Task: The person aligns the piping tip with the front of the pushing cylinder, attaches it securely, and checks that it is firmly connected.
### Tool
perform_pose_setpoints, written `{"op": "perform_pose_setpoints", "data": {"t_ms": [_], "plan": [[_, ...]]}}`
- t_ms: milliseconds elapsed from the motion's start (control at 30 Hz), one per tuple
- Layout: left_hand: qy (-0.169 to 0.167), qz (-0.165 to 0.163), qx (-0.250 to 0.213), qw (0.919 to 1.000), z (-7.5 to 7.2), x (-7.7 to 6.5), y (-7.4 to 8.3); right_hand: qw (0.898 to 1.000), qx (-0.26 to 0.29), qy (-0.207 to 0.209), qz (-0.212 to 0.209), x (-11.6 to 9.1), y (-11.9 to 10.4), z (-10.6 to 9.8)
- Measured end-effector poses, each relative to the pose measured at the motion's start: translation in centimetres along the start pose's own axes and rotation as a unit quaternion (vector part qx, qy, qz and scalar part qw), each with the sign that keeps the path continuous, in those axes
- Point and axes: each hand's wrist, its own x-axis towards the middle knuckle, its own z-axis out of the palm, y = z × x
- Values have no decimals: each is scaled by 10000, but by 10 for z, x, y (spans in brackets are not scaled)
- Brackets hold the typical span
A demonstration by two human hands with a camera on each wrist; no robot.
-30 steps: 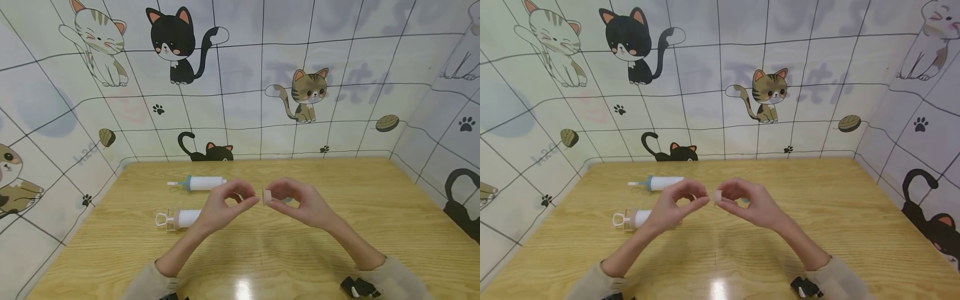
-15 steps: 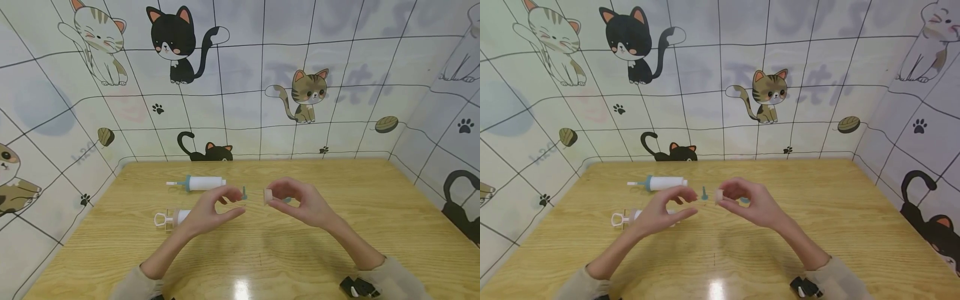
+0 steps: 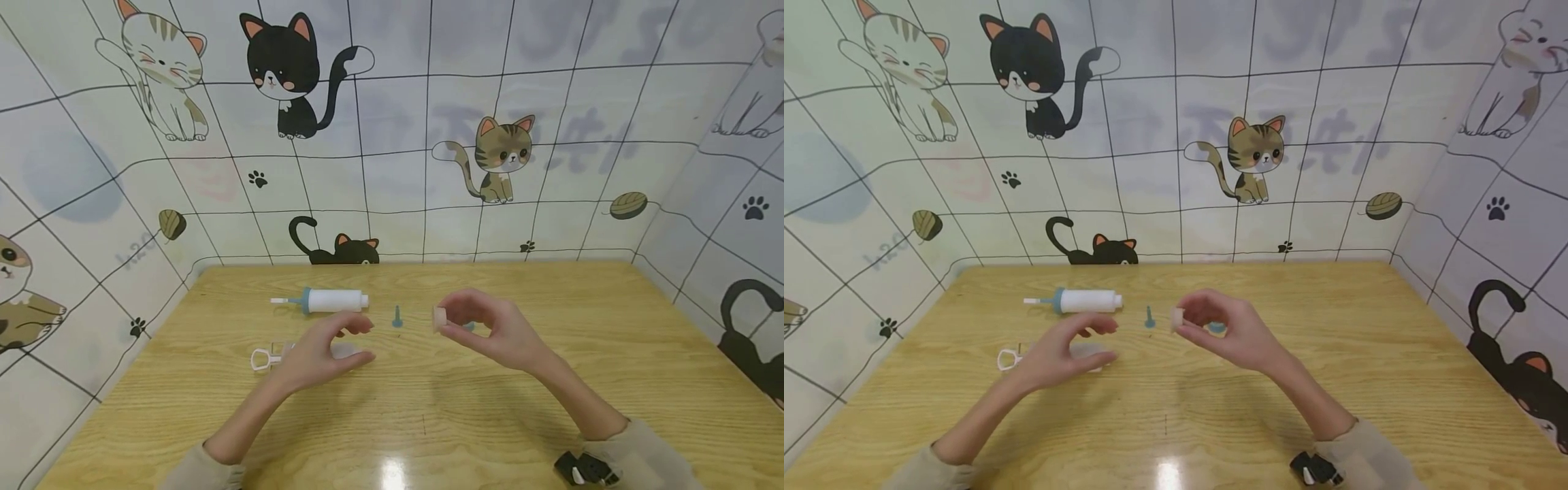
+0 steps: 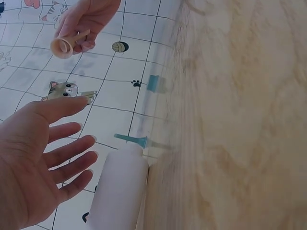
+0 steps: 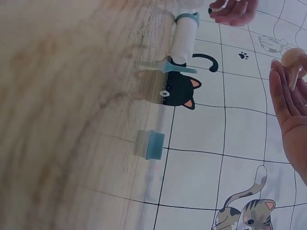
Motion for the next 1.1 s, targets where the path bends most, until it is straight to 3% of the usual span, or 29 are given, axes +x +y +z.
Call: {"op": "perform_pose_setpoints", "data": {"t_ms": [233, 633, 800, 1100], "plan": [[-300, -316, 256, 9987, -8, -8, -7, 9999, -95, 37, -26, -1, 0, -2], [-715, -441, 396, 9957, -16, -14, -20, 9999, -101, 69, -38, -1, -1, -2], [-908, -410, 713, 9925, -20, -16, -25, 9999, -114, 86, -29, -2, -1, -2], [-1107, -646, 1105, 9856, -24, -17, -22, 9996, -174, 102, 172, -2, -1, -2]]}}
